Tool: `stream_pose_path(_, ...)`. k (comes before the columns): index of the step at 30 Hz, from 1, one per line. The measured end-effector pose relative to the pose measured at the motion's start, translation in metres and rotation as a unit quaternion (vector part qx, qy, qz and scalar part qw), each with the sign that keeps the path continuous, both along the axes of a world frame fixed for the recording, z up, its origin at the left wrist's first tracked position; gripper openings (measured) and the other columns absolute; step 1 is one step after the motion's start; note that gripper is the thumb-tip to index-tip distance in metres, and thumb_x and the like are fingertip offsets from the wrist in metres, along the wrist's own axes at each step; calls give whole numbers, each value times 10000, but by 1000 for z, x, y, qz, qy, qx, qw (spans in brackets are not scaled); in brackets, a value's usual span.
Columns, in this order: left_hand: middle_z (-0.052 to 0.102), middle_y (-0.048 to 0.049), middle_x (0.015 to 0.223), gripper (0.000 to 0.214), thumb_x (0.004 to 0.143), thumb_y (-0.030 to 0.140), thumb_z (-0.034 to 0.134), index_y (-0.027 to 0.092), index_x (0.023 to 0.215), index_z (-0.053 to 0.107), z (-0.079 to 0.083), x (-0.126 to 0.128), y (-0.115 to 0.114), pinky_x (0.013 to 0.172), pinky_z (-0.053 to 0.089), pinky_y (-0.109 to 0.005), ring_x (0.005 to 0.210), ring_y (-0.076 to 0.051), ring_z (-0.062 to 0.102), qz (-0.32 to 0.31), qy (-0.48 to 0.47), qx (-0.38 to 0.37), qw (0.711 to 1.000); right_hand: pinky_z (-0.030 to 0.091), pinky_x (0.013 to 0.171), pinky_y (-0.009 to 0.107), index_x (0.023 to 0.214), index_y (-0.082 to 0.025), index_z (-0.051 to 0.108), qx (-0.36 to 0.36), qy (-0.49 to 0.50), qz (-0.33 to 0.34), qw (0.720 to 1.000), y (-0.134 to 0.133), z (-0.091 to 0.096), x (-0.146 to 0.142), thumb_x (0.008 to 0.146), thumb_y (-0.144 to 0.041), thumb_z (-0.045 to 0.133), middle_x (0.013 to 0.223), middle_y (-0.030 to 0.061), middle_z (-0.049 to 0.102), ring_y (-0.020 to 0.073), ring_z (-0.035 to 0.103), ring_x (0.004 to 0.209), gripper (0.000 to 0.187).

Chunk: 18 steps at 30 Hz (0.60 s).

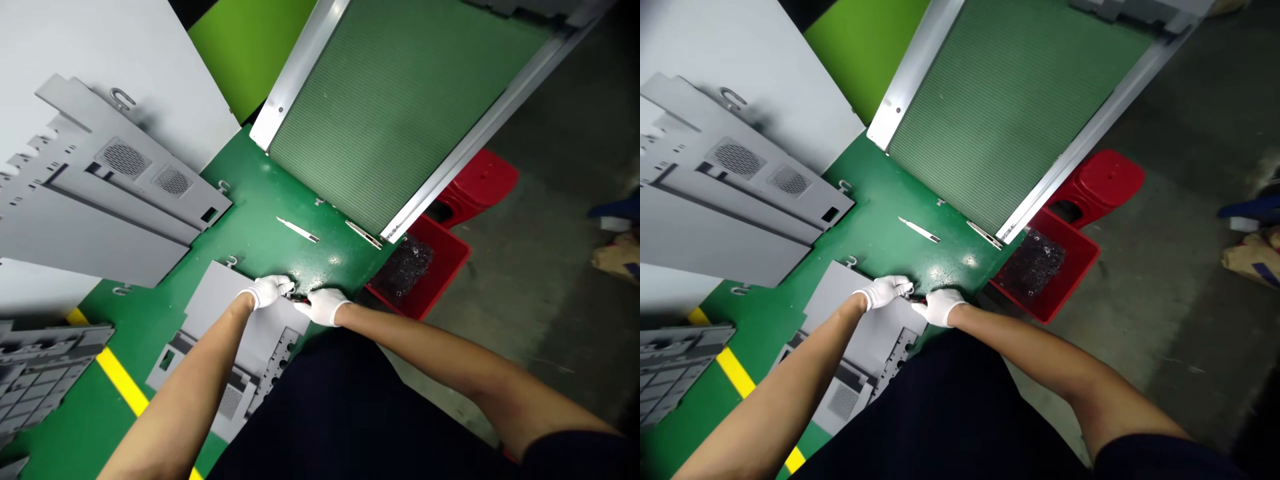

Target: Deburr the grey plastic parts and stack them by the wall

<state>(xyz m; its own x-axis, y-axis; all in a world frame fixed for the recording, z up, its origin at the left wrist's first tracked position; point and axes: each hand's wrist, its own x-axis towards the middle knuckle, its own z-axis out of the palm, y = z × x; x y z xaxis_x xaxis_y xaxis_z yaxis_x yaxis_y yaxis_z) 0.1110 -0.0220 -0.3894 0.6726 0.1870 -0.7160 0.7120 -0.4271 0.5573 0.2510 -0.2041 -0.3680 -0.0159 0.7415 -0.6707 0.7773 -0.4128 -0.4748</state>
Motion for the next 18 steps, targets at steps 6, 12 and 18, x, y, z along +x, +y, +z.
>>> stream_pose_path(6,721,-7,829,487,843,686,488,238,834,678,4,-1,-1,829,488,-300,817,-201,630,17,-1,-24,1000,554,805,452,1140,-158,696,3,-14,-17,1000,3,4,-4,948,-679,292,1050,203,744,354,713,987,687)
stream_pose_path(12,733,-39,884,516,838,702,493,211,823,651,10,1,-4,837,506,-300,848,-209,653,53,-25,-56,997,559,794,430,1063,-132,746,5,-23,30,999,11,7,-3,899,-756,364,1003,209,750,360,723,928,751)
stream_pose_path(18,683,-47,862,515,871,677,469,189,795,614,36,10,3,862,488,-316,842,-209,610,115,-79,-19,990,533,838,410,1066,-182,748,-4,9,-59,998,-5,8,12,928,-764,222,1048,190,752,341,711,999,796)
